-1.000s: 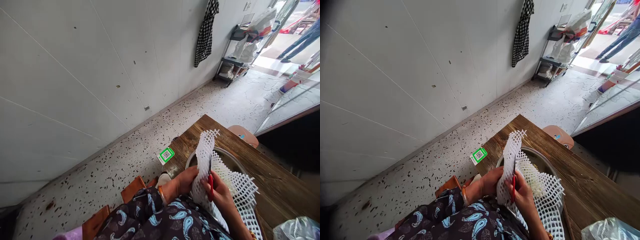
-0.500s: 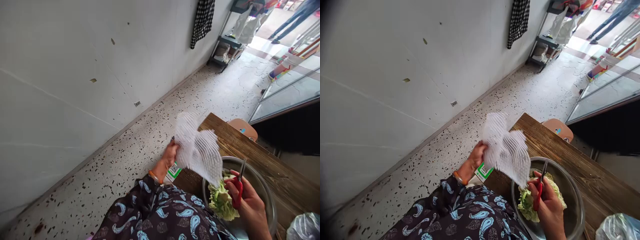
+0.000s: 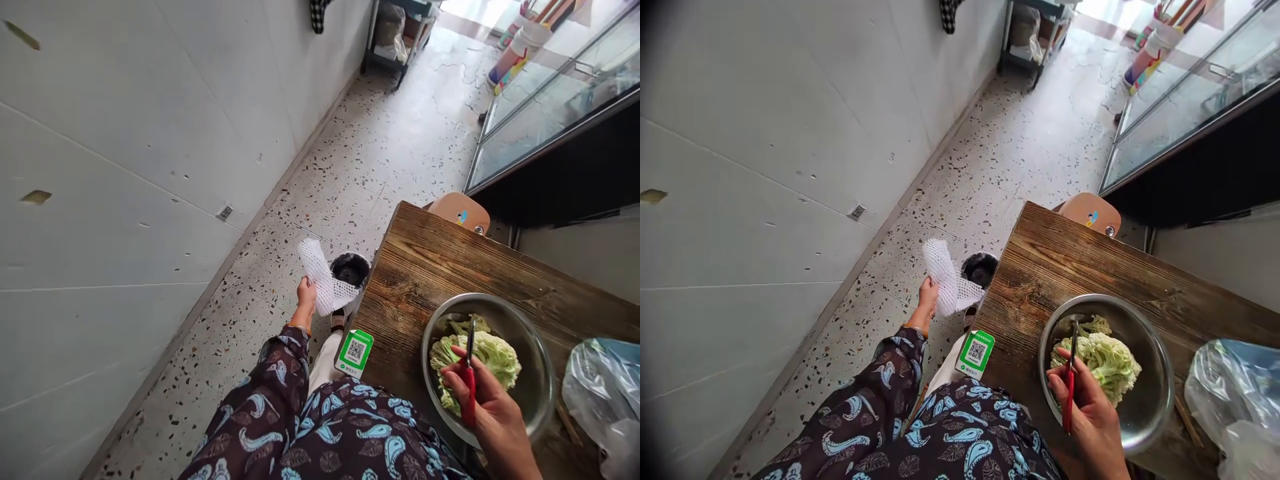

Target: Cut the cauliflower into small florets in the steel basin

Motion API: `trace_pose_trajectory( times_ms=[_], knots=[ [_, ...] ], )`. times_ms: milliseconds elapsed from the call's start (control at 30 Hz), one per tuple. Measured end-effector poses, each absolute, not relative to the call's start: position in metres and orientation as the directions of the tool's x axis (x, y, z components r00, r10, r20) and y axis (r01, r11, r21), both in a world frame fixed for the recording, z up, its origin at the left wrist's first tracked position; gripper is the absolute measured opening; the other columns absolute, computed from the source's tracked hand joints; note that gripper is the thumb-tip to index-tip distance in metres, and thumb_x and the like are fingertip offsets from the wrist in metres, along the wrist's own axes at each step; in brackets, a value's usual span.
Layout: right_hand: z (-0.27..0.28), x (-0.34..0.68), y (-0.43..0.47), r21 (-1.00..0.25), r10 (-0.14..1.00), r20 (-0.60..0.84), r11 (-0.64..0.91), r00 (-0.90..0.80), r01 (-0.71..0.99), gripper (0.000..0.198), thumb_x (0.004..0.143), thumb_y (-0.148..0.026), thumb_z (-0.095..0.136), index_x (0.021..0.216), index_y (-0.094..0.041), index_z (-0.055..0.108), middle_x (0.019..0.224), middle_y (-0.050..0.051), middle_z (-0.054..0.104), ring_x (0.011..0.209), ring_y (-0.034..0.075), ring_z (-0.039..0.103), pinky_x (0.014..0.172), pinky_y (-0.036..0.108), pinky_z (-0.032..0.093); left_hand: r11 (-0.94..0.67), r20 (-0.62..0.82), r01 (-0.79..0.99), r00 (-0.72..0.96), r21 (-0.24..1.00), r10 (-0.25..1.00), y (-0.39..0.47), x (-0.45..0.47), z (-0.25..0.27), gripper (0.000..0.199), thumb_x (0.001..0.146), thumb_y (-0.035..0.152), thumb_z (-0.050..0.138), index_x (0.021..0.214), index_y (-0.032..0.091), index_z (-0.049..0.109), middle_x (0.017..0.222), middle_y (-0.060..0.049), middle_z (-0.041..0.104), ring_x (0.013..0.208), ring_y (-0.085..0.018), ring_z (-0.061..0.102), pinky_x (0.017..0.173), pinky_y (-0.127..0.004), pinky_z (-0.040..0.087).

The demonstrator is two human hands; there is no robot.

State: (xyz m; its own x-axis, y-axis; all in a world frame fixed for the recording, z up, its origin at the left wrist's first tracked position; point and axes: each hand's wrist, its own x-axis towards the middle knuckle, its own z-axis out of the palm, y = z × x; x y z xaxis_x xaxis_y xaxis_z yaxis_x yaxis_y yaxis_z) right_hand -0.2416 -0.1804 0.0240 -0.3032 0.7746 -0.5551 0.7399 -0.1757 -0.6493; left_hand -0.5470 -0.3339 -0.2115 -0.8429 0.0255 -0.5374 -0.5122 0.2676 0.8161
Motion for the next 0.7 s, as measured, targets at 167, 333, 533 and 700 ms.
trace_pose_trajectory(
  times_ms=[167, 333, 533, 700],
  knots=[
    [0.017, -0.255, -0.180, -0.661, 0.771, -0.553, -0.177, -0.315, 0.729, 0.064, 0.073, -0.058, 0.071, 0.126, -0.023, 0.060, 0.086, 0.002, 0.072, 0.078, 0.021, 0.068, 0.076, 0.029, 0.055, 0.365, -0.608, -0.532, -0.783, 0.764, 0.130, -0.299, -0.542, -0.237, 0.030, 0.066, 0.017, 0.062, 0.095, 0.015, 0.066, 0.082, -0.006, 0.071, 0.084, -0.018, 0.064, 0.077, -0.026, 0.051],
    [0.013, -0.259, -0.176, -0.645, 0.780, -0.568, -0.223, -0.263, 0.731, 0.064, 0.074, -0.058, 0.070, 0.126, -0.023, 0.059, 0.088, 0.003, 0.072, 0.079, 0.021, 0.069, 0.077, 0.029, 0.055, 0.489, -0.650, -0.500, -0.733, 0.715, 0.200, -0.273, -0.544, -0.258, 0.038, 0.068, 0.016, 0.062, 0.106, 0.015, 0.066, 0.094, -0.010, 0.073, 0.090, -0.020, 0.066, 0.084, -0.029, 0.051],
    [-0.001, -0.255, -0.171, -0.639, 0.772, -0.582, -0.239, -0.256, 0.732, 0.060, 0.077, -0.054, 0.071, 0.126, -0.023, 0.060, 0.090, 0.004, 0.073, 0.082, 0.021, 0.069, 0.080, 0.030, 0.055, 0.682, -0.727, -0.421, -0.643, 0.598, 0.241, -0.250, -0.544, -0.293, 0.052, 0.067, 0.016, 0.067, 0.119, 0.015, 0.061, 0.114, -0.017, 0.070, 0.111, -0.029, 0.062, 0.095, -0.035, 0.047],
    [-0.004, -0.258, -0.169, -0.668, 0.772, -0.560, -0.207, -0.300, 0.715, 0.057, 0.079, -0.052, 0.069, 0.126, -0.020, 0.060, 0.087, 0.005, 0.073, 0.080, 0.020, 0.068, 0.079, 0.029, 0.054, 0.759, -0.745, -0.321, -0.593, 0.566, 0.305, -0.249, -0.535, -0.302, 0.049, 0.073, 0.019, 0.066, 0.121, 0.011, 0.058, 0.121, -0.022, 0.065, 0.116, -0.031, 0.060, 0.095, -0.037, 0.045]
  ],
)
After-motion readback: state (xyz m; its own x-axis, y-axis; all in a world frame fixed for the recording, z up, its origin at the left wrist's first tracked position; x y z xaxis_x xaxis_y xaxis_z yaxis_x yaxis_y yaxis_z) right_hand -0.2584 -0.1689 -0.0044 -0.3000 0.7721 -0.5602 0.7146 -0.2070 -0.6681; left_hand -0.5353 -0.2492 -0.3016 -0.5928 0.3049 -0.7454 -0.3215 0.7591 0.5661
